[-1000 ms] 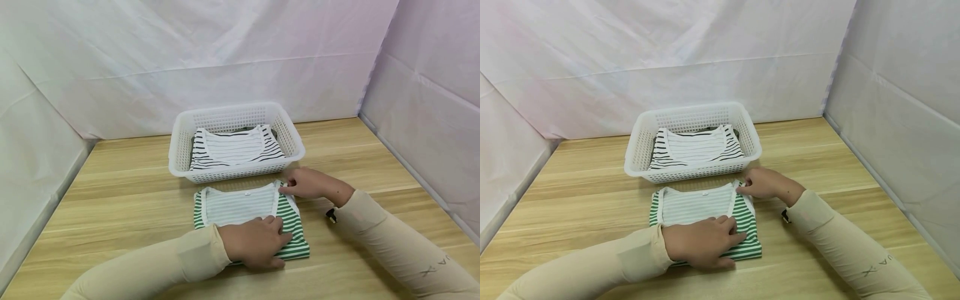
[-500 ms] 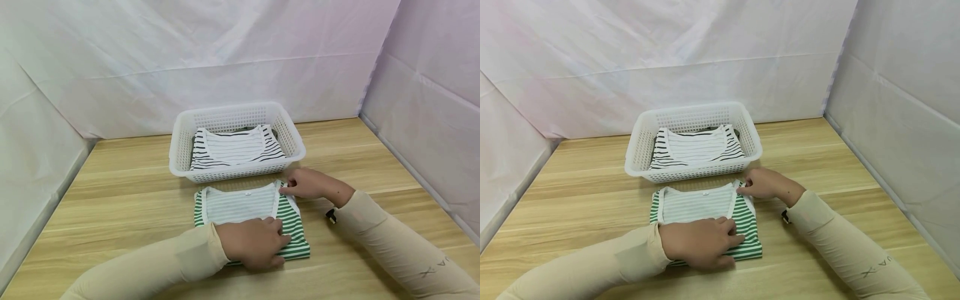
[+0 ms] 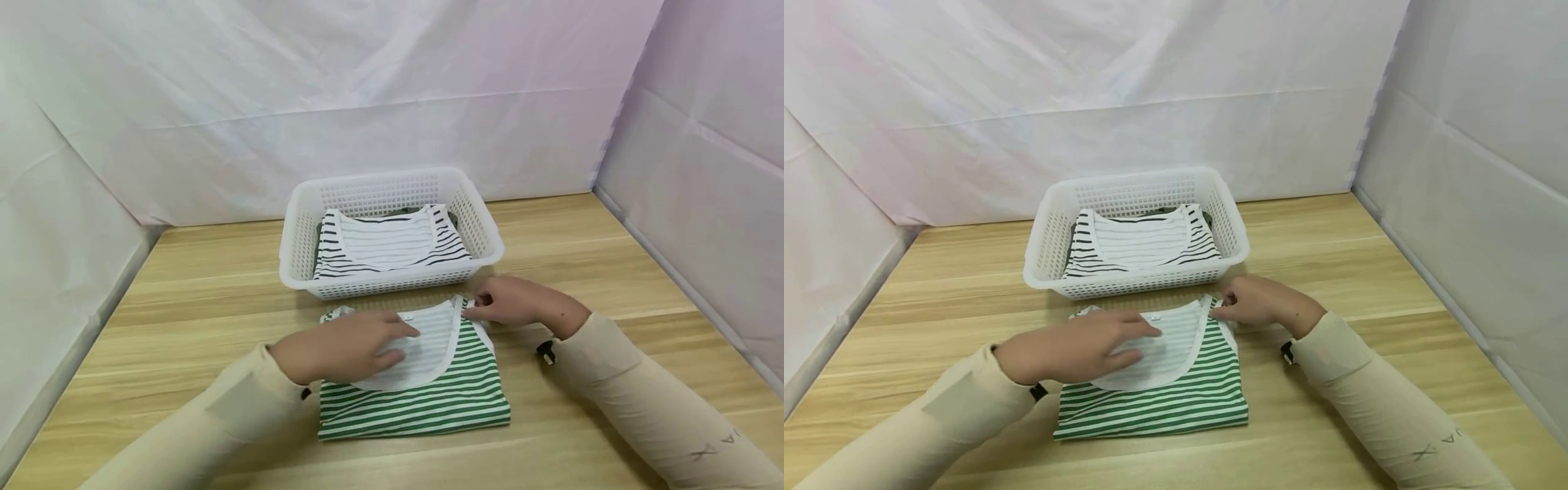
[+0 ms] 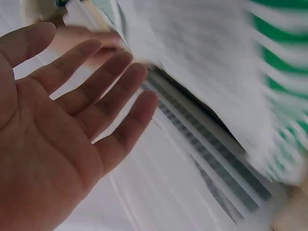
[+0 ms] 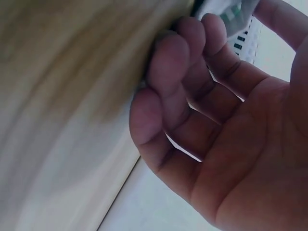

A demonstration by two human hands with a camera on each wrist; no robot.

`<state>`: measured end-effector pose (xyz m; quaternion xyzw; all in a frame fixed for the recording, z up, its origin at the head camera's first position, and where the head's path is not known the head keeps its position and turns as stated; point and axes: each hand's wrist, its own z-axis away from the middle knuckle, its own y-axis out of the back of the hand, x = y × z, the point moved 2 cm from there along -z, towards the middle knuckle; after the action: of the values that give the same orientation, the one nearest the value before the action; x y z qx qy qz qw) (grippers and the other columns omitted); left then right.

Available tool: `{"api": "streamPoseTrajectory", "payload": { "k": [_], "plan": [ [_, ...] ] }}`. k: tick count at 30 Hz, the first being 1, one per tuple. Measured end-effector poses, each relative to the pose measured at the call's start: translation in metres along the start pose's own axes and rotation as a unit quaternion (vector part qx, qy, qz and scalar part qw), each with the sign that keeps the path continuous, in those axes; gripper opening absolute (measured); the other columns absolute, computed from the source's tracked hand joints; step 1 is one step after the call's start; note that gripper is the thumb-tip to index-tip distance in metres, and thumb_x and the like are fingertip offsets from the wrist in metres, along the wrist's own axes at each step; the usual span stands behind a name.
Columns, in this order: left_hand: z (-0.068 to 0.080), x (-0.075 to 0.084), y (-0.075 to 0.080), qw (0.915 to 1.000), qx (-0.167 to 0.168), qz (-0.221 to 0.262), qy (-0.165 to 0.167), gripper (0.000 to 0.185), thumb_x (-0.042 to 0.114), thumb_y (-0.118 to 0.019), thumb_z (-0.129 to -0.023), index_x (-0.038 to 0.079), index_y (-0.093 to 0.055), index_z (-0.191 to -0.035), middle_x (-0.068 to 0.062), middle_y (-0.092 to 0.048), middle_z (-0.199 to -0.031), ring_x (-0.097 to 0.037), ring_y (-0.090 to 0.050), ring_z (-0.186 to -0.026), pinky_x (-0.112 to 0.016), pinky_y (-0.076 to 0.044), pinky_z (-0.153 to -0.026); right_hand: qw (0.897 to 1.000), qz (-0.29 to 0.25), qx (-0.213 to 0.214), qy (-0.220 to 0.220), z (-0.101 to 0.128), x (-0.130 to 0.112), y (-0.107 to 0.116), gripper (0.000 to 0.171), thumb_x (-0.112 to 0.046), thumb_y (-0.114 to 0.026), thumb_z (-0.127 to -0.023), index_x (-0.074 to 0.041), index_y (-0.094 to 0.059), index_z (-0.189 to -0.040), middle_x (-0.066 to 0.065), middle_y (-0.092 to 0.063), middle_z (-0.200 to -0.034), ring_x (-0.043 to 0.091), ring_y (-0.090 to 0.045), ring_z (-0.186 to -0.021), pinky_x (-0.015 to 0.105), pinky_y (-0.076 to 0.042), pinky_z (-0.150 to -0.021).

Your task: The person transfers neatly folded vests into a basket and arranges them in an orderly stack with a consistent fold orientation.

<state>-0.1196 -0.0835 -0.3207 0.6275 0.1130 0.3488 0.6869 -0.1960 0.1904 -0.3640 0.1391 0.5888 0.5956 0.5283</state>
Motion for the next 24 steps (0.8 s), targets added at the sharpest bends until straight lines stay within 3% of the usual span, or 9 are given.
{"api": "streamPoseTrajectory", "payload": {
  "k": [4,10,15,21,24],
  "plan": [
    [0.021,-0.023,0.003,0.9985,0.032,0.018,0.04,0.041,0.024,-0.058,-0.101,0.01,-0.057,-0.139,-0.011,-0.06,-0.136,-0.027,-0.058,-0.125,-0.045,-0.047,-0.104,1.0,-0.002,-0.003,-0.014,0.002,0.003,0.005,0.04,-0.043,-0.063,-0.096,-0.018,-0.055,-0.066,-0.007,-0.049,-0.061,0.009,-0.044,-0.055,0.027,-0.038,-0.055],
    [0.043,-0.046,0.001,0.9936,0.041,0.028,0.102,0.043,0.018,-0.061,-0.099,0.006,-0.054,-0.141,-0.015,-0.057,-0.138,-0.031,-0.056,-0.128,-0.049,-0.046,-0.105,1.0,-0.005,-0.001,-0.029,0.005,0.005,0.009,0.038,-0.047,-0.065,-0.094,-0.016,-0.057,-0.072,-0.005,-0.051,-0.064,0.01,-0.046,-0.058,0.029,-0.039,-0.056],
    [0.05,-0.055,-0.004,0.9906,0.049,0.01,0.128,0.046,0.018,-0.065,-0.096,0.004,-0.055,-0.139,-0.018,-0.057,-0.137,-0.035,-0.058,-0.125,-0.051,-0.048,-0.102,0.999,-0.006,0.004,-0.041,0.005,0.006,0.009,0.038,-0.05,-0.067,-0.091,-0.013,-0.061,-0.087,-0.002,-0.056,-0.071,0.012,-0.05,-0.063,0.03,-0.041,-0.058],
    [0.051,-0.062,-0.008,0.987,0.04,-0.006,0.155,0.06,0.026,-0.071,-0.092,0.001,-0.05,-0.143,-0.02,-0.055,-0.141,-0.038,-0.057,-0.126,-0.053,-0.048,-0.102,0.999,0.002,-0.003,-0.033,0.003,0.005,0.007,0.051,-0.052,-0.069,-0.089,-0.008,-0.063,-0.113,0.001,-0.064,-0.085,0.013,-0.056,-0.072,0.03,-0.046,-0.065],
    [0.05,-0.065,-0.011,0.986,0.044,-0.02,0.159,0.064,0.028,-0.075,-0.089,0.001,-0.051,-0.142,-0.019,-0.057,-0.139,-0.037,-0.058,-0.124,-0.052,-0.048,-0.101,1.0,0.004,-0.008,-0.024,0.001,0.004,0.006,0.053,-0.052,-0.07,-0.088,-0.008,-0.064,-0.116,0.001,-0.066,-0.09,0.012,-0.057,-0.076,0.03,-0.048,-0.067]
  ]
}}
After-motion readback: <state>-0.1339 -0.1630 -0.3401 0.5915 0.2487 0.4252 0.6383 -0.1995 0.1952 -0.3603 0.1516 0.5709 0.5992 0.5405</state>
